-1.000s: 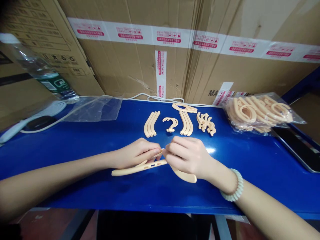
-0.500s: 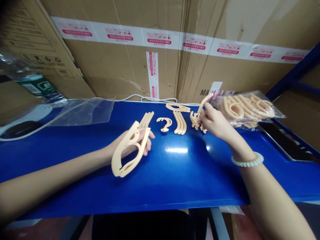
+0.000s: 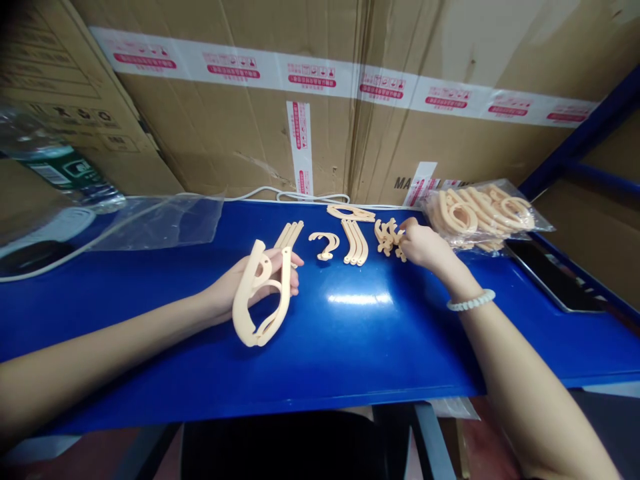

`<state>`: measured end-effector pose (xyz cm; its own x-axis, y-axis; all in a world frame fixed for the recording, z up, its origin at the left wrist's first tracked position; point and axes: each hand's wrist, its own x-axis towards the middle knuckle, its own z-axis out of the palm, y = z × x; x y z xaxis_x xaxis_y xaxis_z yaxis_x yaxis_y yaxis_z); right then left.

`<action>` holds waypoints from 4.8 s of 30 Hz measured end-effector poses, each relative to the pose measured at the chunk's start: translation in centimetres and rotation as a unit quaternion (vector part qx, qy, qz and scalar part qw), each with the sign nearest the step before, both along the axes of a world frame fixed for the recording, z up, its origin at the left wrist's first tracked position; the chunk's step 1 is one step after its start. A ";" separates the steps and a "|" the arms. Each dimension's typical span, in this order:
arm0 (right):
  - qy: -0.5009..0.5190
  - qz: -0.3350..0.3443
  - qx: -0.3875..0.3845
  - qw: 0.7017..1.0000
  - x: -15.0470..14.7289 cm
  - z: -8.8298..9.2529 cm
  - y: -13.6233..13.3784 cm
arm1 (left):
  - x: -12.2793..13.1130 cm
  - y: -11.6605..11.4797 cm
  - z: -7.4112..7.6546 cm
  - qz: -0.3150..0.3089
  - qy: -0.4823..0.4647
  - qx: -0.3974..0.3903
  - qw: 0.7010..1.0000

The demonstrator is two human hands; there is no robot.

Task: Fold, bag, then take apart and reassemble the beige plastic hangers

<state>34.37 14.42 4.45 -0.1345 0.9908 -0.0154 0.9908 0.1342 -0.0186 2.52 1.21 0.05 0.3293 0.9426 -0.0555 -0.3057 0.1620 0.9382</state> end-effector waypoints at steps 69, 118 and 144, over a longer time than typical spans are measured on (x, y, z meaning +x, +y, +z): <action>0.034 0.478 0.225 0.848 -9.4 -2.0 -11.5 | 0.6 -0.9 -0.2 0.045 0.084 0.063 0.993; 0.061 0.355 0.070 0.930 -3.0 -0.2 -4.1 | 0.4 -0.3 0.0 0.090 -0.009 -0.006 0.996; 0.133 0.459 0.118 0.870 -6.8 0.2 -8.5 | 0.6 -0.7 -0.5 0.036 0.051 0.061 0.996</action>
<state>27.57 5.87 4.63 -0.8394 0.4349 0.3260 0.4285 0.8985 -0.0953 3.13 0.54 -0.41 0.2589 0.9654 0.0321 -0.2151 0.0253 0.9763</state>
